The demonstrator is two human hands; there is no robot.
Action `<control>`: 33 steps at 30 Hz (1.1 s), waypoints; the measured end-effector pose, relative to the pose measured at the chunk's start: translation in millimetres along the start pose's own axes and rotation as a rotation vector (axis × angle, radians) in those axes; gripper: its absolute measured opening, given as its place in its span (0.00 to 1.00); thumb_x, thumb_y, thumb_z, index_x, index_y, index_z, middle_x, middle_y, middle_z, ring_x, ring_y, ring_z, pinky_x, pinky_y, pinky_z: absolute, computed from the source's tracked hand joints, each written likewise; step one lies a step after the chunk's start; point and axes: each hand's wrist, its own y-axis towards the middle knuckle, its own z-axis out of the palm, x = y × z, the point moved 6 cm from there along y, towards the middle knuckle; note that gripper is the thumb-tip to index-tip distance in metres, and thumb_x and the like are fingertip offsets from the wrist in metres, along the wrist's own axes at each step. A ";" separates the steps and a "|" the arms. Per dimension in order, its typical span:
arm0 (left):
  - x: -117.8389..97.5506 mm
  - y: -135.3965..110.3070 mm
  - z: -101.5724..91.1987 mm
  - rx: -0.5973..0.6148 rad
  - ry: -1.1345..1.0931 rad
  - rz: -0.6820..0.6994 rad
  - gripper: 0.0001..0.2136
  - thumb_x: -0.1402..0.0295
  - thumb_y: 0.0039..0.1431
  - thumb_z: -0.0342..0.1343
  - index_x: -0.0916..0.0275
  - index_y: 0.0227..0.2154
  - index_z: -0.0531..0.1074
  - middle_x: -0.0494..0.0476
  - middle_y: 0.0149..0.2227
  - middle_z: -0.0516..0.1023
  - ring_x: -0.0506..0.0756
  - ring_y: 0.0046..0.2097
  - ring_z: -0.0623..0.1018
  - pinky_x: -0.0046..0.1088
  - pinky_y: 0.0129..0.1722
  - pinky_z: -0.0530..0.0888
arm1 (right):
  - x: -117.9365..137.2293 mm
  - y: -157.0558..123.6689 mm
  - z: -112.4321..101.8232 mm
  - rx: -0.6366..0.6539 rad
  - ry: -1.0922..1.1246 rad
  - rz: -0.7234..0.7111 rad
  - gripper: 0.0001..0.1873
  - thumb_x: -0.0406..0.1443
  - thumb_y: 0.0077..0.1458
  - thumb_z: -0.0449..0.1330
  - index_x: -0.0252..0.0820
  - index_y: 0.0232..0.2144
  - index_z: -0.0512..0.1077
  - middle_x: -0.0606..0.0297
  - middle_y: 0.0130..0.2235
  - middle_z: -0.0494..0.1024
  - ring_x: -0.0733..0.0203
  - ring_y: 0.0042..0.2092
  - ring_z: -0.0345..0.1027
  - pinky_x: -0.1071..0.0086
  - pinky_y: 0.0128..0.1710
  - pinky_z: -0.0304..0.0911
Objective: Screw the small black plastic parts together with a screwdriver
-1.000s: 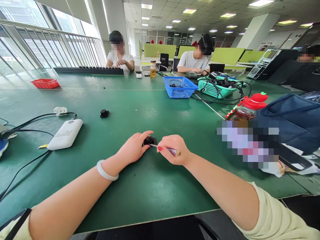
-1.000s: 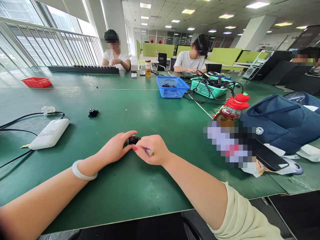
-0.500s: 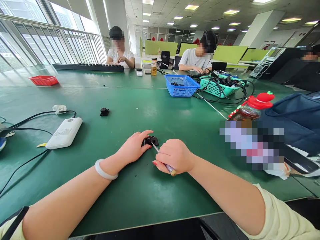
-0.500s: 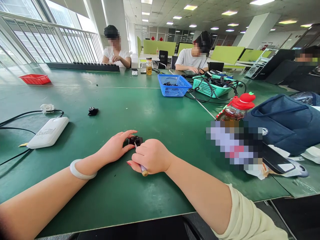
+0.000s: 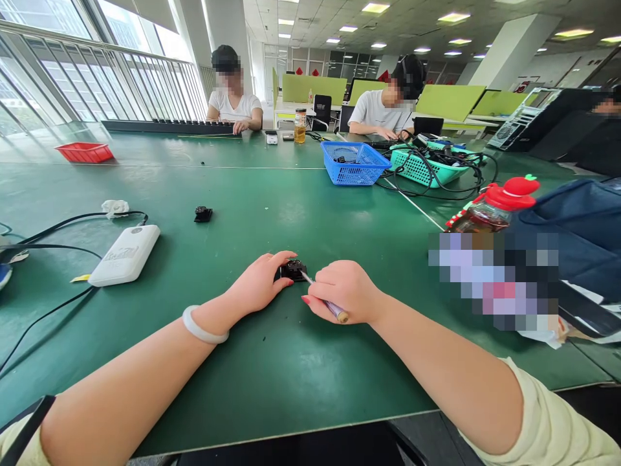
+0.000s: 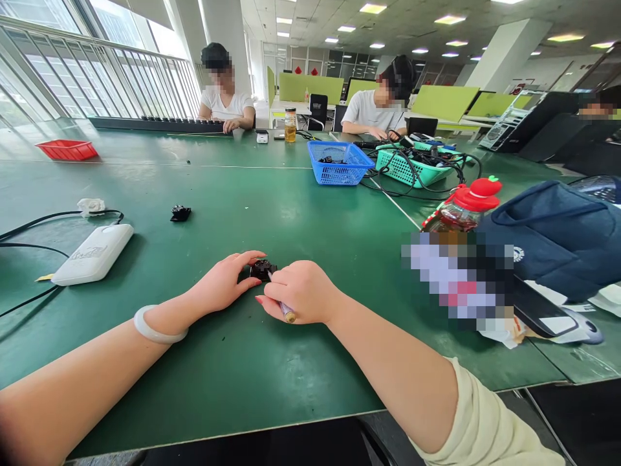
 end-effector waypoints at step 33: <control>1.4 -0.3 0.9 0.062 -0.026 -0.008 0.21 0.66 0.61 0.51 0.55 0.58 0.64 0.57 0.51 0.76 0.61 0.54 0.72 0.43 0.54 0.70 | -65.5 -34.4 14.5 -0.318 0.757 1.013 0.27 0.49 0.60 0.53 0.41 0.16 0.69 0.71 0.14 0.58 0.69 0.18 0.52 0.72 0.18 0.47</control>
